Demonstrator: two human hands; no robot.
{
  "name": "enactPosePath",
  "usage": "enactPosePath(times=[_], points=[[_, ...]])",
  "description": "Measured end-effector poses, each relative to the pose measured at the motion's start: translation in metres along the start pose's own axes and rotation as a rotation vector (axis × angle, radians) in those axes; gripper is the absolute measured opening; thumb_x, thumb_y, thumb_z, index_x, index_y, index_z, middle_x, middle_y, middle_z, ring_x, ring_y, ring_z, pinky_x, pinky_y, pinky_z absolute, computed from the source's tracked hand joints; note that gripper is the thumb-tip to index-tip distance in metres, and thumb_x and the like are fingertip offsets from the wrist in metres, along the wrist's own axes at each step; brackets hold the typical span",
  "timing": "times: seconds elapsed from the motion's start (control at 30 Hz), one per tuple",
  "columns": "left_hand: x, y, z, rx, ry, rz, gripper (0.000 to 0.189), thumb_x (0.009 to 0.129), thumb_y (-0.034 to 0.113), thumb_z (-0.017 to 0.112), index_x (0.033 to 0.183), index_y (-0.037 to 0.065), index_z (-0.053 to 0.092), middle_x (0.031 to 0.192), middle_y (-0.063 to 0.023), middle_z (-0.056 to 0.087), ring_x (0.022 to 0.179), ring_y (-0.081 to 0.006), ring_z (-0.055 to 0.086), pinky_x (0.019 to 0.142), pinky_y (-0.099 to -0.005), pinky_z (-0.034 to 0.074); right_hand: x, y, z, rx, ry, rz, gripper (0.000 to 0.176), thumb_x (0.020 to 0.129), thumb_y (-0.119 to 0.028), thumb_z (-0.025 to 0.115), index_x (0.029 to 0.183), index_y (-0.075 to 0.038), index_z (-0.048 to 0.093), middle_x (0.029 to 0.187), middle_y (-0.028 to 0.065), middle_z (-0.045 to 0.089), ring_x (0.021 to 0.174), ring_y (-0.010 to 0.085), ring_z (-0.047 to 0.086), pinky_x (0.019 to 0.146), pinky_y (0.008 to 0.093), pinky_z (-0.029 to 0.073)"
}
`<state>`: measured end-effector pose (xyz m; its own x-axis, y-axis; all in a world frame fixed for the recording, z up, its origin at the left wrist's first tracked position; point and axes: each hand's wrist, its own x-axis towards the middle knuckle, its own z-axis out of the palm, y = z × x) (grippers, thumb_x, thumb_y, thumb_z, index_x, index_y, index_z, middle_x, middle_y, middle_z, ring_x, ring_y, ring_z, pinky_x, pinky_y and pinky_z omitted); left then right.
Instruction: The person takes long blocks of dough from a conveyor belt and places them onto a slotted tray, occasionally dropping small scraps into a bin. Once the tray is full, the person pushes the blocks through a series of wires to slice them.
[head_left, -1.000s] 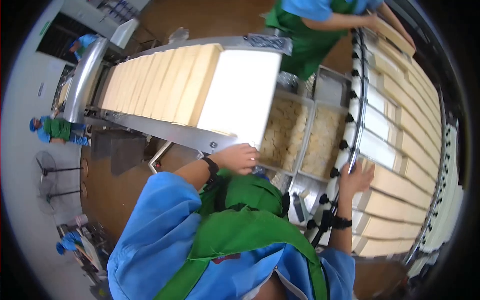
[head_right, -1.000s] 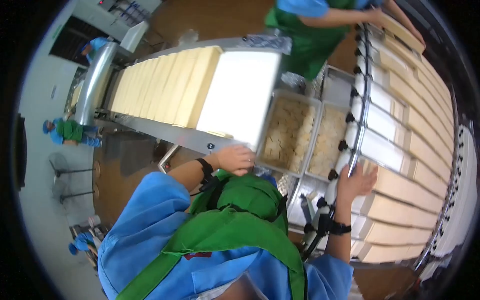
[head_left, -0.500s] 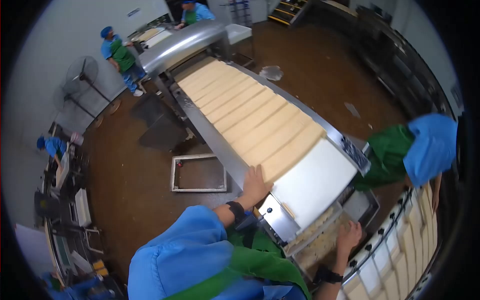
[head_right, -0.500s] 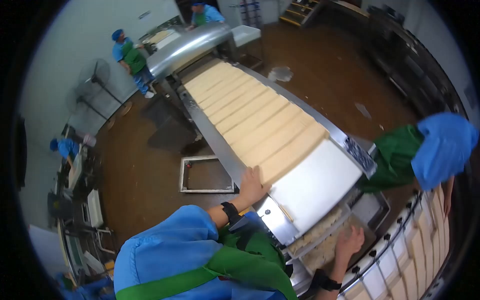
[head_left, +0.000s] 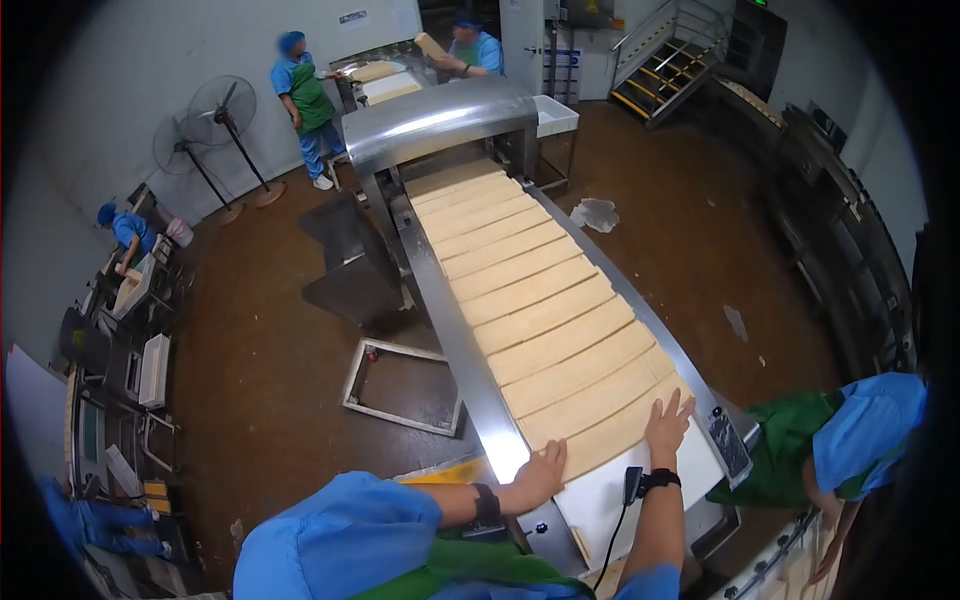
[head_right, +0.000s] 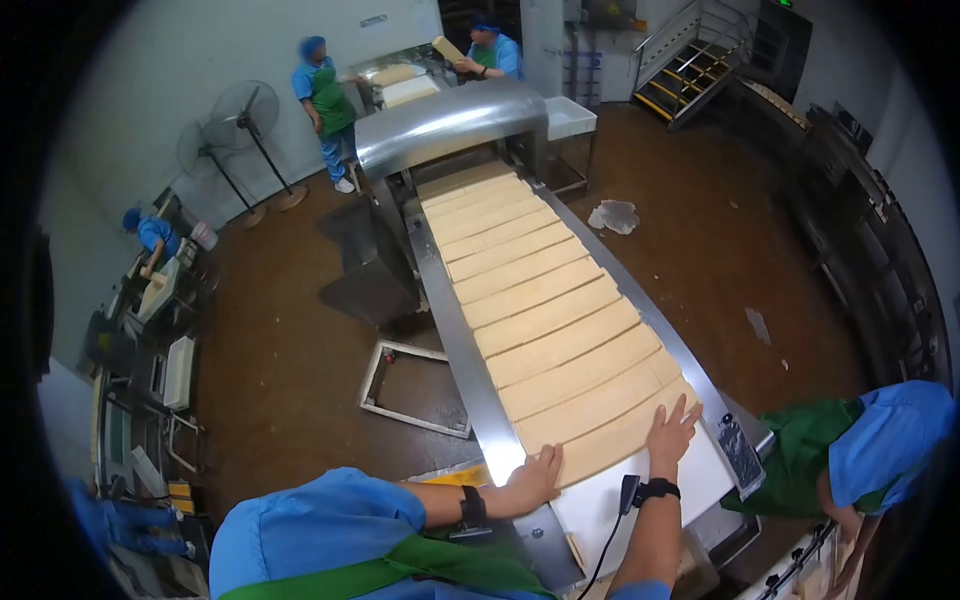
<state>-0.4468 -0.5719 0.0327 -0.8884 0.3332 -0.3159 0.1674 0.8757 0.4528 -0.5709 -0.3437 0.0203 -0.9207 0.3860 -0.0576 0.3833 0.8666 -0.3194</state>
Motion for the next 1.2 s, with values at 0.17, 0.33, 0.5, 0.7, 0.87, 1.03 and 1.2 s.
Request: enactPosePath(times=[0.17,0.33,0.5,0.7,0.87,1.03,1.2], points=[[0.002,-0.004,0.0,0.005,-0.085,0.045,0.089,0.076,0.031,0.066,0.136,-0.011,0.016,0.122,-0.0244,0.034,0.095,-0.0387,0.055,0.074,-0.0401,0.053,0.025,-0.036,-0.009,-0.135,-0.034,0.047,0.064,0.089,-0.05,0.043,0.141,-0.017,0.028,0.146,0.0237,0.014,0.124,0.047,0.033,0.096,0.0488,0.04],[0.004,0.0,-0.009,0.062,-0.092,0.098,0.086,0.074,0.029,0.07,0.133,-0.013,0.022,0.122,-0.0253,0.035,0.087,-0.0381,0.058,0.069,-0.0391,0.054,0.017,-0.043,-0.018,-0.115,-0.121,0.136,0.068,0.087,-0.051,0.043,0.142,-0.015,0.025,0.145,0.0256,0.014,0.125,0.0492,0.03,0.099,0.0502,0.036],[0.008,-0.002,-0.002,0.124,-0.078,0.147,0.083,0.074,0.027,0.069,0.131,-0.013,0.025,0.119,-0.0263,0.036,0.084,-0.0374,0.059,0.067,-0.0387,0.054,0.014,-0.008,-0.018,-0.152,-0.117,0.249,0.074,0.083,-0.046,0.049,0.14,-0.006,0.024,0.143,0.0294,0.016,0.126,0.0483,0.03,0.102,0.0501,0.032],[0.022,-0.007,0.011,-0.259,0.046,0.371,0.081,0.071,0.026,0.071,0.132,-0.006,0.028,0.117,-0.0264,0.037,0.08,-0.0405,0.058,0.07,-0.0447,0.051,-0.03,0.051,-0.067,-0.046,-0.095,0.549,0.088,0.075,-0.042,0.058,0.14,0.002,0.016,0.145,0.0289,0.007,0.131,0.0432,0.024,0.103,0.0497,0.031],[0.027,0.014,0.01,-0.136,-0.096,0.29,0.083,0.068,0.028,0.073,0.132,0.001,0.028,0.113,-0.0251,0.039,0.088,-0.0404,0.056,0.074,-0.0469,0.048,-0.058,0.09,-0.052,0.158,0.112,0.678,0.091,0.069,-0.037,0.064,0.136,0.004,0.019,0.142,0.0297,0.004,0.128,0.0435,0.021,0.103,0.0486,0.03],[0.024,0.044,0.016,-0.153,0.082,0.464,0.078,0.064,0.011,0.073,0.131,0.007,0.033,0.119,-0.0263,0.035,0.103,-0.0424,0.044,0.085,-0.0476,0.043,-0.135,0.157,-0.051,0.394,0.513,0.764,0.079,0.069,-0.032,0.068,0.125,0.007,0.03,0.132,0.0299,0.025,0.121,0.0415,0.026,0.099,0.0495,0.033],[-0.02,0.116,0.017,-0.319,0.018,0.811,0.077,0.067,0.005,0.068,0.135,0.012,0.032,0.13,-0.03,0.028,0.118,-0.0462,0.035,0.1,-0.0466,0.034,-0.264,0.203,-0.122,0.478,0.974,0.782,0.065,0.073,-0.027,0.067,0.121,0.008,0.039,0.111,0.03,0.051,0.1,0.0435,0.053,0.091,0.0477,0.042]])
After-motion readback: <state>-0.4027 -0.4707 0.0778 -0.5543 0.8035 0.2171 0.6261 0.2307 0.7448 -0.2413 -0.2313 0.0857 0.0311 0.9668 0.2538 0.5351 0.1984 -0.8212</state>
